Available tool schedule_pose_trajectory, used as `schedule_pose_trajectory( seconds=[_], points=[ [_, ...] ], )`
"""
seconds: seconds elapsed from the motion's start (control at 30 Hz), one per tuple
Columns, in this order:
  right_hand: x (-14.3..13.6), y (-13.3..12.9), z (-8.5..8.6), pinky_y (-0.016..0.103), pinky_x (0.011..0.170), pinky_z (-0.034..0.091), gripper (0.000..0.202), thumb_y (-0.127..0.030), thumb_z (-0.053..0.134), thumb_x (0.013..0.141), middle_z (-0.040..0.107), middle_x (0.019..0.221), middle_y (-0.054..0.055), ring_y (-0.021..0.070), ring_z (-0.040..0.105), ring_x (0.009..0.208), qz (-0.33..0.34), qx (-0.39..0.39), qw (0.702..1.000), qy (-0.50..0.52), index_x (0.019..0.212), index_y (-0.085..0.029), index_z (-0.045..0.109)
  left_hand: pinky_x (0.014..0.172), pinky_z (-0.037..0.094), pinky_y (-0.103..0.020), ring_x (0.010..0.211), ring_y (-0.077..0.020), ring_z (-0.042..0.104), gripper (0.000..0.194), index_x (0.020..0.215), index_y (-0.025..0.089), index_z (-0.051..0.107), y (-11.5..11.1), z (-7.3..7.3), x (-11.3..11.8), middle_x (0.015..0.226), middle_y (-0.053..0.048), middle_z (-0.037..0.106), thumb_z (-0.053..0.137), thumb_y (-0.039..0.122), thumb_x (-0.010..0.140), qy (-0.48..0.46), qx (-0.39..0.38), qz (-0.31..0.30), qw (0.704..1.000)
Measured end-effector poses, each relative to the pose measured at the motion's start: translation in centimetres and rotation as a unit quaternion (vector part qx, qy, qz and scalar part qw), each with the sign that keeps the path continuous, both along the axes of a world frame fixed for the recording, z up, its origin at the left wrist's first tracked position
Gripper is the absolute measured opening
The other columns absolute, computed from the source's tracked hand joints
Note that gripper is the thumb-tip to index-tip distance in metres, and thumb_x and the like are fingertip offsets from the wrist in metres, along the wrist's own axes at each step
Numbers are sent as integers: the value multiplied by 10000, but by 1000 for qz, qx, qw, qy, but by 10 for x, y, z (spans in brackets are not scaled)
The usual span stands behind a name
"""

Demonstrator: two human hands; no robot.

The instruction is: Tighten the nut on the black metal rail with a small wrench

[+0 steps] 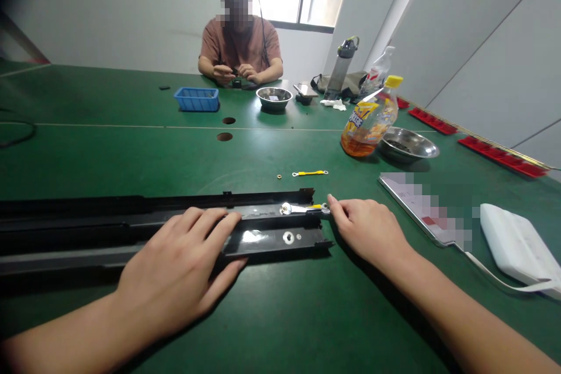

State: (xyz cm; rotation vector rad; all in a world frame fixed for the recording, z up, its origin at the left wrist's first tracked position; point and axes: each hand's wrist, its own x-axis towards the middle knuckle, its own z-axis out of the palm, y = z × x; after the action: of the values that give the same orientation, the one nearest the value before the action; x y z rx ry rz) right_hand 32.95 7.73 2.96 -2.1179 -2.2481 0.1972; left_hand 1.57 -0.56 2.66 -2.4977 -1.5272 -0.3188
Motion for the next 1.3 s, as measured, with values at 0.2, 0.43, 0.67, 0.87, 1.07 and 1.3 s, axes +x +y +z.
schedule_pose_trajectory(
  seconds=[0.2, 0.43, 0.67, 0.87, 1.07, 1.3],
  points=[
    [-1, -1, 2, 346, 658, 407, 641, -563, 293, 1067, 778, 789, 107, 305, 718, 761, -4, -5, 1000, 3, 697, -230, 697, 917, 512, -479, 1120, -305, 590, 522, 1478, 198, 500, 1, 0, 1, 1304, -118, 651, 481, 457, 1024, -4, 1, -2, 1000],
    [1, -1, 0, 355, 661, 420, 665, -590, 273, 1064, 789, 800, 110, 313, 731, 778, 4, -4, 1000, 11, 689, -233, 689, 909, 523, -490, 1107, -306, 593, 500, 1433, 204, 539, 1, -4, -1, 1281, -108, 661, 494, 469, 1012, -14, 13, -9, 1000],
    [4, -2, 0, 356, 647, 414, 662, -603, 293, 1062, 784, 783, 100, 311, 734, 764, 17, 3, 999, 27, 687, -241, 701, 909, 527, -485, 1110, -301, 589, 499, 1434, 216, 538, 2, -5, 0, 1286, -102, 663, 500, 471, 1007, -14, 17, -4, 1000],
    [5, -1, -1, 369, 662, 406, 663, -618, 283, 1056, 787, 811, 95, 324, 727, 792, 11, -12, 999, 32, 728, -250, 727, 945, 517, -510, 1130, -312, 585, 493, 1426, 210, 549, 0, -5, -1, 1324, -107, 660, 491, 472, 1012, -13, 23, -1, 1000],
    [5, -1, -1, 371, 682, 407, 668, -632, 278, 1051, 789, 824, 95, 326, 727, 813, 7, -16, 999, 34, 726, -250, 719, 963, 517, -533, 1156, -321, 595, 508, 1455, 238, 535, 0, -7, -2, 1327, -94, 673, 504, 476, 1008, -19, 23, -3, 1000],
    [5, -1, -2, 362, 661, 390, 660, -634, 283, 1048, 758, 764, 88, 304, 704, 753, 8, -16, 999, 41, 682, -246, 672, 932, 532, -501, 1130, -308, 614, 516, 1446, 206, 537, 1, -6, -2, 1283, -104, 687, 512, 470, 1004, -20, 20, -3, 1000]
  ],
)
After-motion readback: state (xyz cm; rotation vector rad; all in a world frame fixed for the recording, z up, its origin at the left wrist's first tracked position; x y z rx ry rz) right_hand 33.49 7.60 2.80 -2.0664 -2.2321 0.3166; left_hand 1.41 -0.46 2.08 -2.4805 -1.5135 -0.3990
